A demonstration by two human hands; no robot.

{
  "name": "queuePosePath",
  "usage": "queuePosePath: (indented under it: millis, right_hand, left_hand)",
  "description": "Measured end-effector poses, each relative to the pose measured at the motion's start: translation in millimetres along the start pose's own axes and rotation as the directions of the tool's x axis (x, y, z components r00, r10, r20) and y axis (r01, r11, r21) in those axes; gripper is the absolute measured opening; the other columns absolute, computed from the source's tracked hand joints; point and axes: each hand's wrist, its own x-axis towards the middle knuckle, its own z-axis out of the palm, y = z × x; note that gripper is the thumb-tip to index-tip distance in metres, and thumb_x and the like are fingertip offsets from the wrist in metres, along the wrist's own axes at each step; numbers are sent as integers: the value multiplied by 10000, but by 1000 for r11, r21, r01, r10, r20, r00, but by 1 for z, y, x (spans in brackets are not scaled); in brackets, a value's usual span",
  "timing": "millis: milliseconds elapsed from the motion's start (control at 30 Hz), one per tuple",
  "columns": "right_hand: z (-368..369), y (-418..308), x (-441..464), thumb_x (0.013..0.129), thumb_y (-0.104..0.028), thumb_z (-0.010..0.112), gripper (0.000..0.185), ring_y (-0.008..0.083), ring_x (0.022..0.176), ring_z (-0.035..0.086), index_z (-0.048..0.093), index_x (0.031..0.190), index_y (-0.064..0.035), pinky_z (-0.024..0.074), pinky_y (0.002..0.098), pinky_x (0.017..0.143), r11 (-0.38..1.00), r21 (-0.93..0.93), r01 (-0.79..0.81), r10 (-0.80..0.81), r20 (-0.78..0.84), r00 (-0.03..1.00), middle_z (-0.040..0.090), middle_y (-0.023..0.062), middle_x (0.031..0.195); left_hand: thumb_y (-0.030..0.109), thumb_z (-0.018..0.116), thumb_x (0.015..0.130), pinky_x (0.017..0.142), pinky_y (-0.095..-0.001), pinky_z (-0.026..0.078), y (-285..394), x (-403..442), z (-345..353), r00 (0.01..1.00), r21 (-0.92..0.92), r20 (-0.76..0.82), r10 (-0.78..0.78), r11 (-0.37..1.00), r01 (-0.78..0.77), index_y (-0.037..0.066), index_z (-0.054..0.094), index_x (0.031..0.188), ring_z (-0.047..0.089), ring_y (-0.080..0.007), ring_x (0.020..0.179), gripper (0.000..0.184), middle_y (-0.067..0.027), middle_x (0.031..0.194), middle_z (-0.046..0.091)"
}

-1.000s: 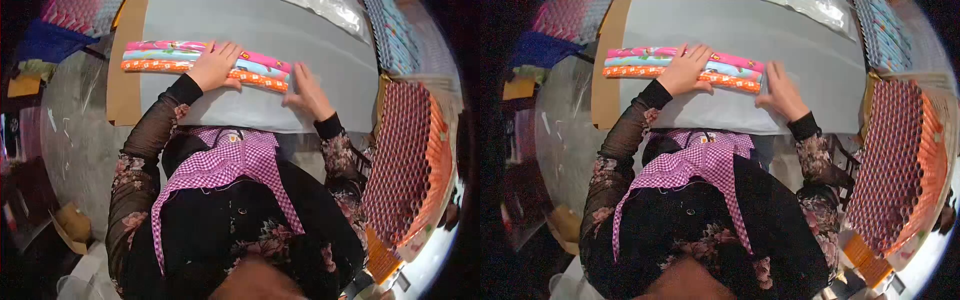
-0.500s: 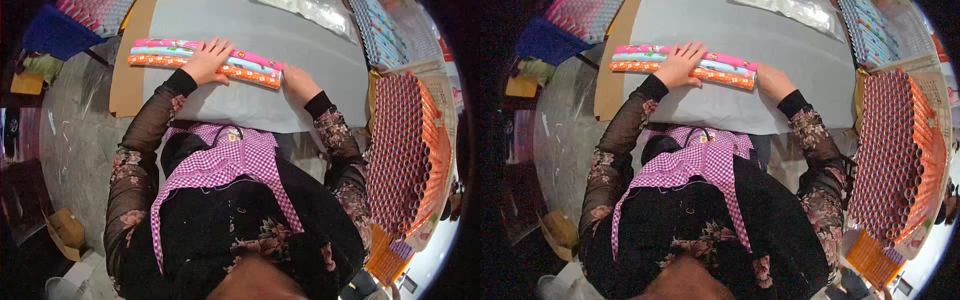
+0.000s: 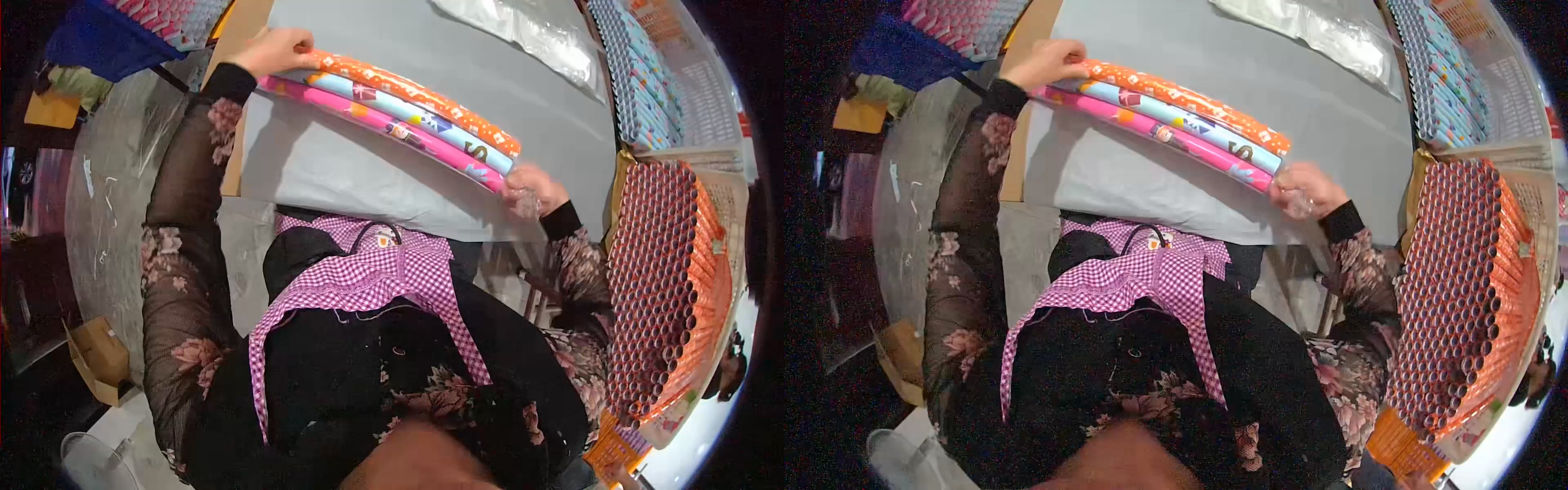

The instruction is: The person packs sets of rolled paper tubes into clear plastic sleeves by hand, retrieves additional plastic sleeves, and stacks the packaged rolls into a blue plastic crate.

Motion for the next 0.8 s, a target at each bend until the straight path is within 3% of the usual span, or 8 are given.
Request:
queuePosePath:
  millis: [33,100,300,367,467,567,733,800]
  right_hand:
    - [3,8,0,869,-181,618,180,123,590,521,620,811,-11,443,268,499,1000,0,-4,4,3,1000,608,61,767]
    - [7,26,-2,877,-158,618,193,116,568,498,586,746,-20,431,284,467,880,453,-146,128,71,989,550,33,690]
    - [26,47,-7,858,-108,548,108,140,447,399,508,935,-43,345,293,408,842,540,-7,84,-118,989,441,33,616]
    - [27,54,-7,871,-138,567,132,159,439,431,520,963,-56,360,305,397,856,515,-34,188,-249,950,486,48,645]
    - [26,62,-3,881,-171,592,132,176,460,479,544,944,-65,391,311,405,875,479,-75,238,-290,927,528,58,658]
    - [12,68,0,886,-189,606,147,183,501,526,570,903,-47,430,307,433,935,323,-149,179,-67,981,558,63,662]
    - [18,57,3,856,-151,582,190,111,550,543,638,769,8,409,262,464,973,148,-176,193,-105,976,568,29,664]
    - [17,61,7,865,-162,598,156,124,554,554,617,821,-13,427,267,476,977,131,-167,184,-129,974,583,33,678]
  left_hand:
    - [427,726,772,755,-398,489,-9,7,4,999,-76,47,15,997,-11,70,661,904,656,-290,818,386,-118,852,685]
    - [443,691,802,752,-391,498,-11,17,11,986,-81,168,-12,996,26,81,674,931,661,-286,848,385,-115,890,695]
    - [267,674,867,776,-334,513,-32,13,39,1000,-95,2,-5,995,5,29,648,1028,663,-233,848,288,-103,922,696]
    - [226,651,900,781,-322,512,-55,8,44,997,-236,37,-68,969,75,7,634,1038,659,-214,860,260,-101,929,691]
    - [203,617,937,819,-269,497,-72,-7,43,939,-221,-330,-98,975,24,-13,626,1117,639,-166,951,281,-101,1015,668]
    - [208,592,954,865,-269,478,-78,-21,37,845,-573,-301,-442,792,210,-35,614,1154,615,-160,1021,315,-108,1083,660]
    - [176,504,981,945,-302,449,-81,-38,42,731,-549,-424,-534,794,261,-44,592,1208,593,-196,1082,329,-129,1177,642]
    - [153,496,979,927,-295,459,-67,-39,39,665,-709,-349,-661,650,274,-31,586,1218,600,-193,1063,315,-109,1172,637]
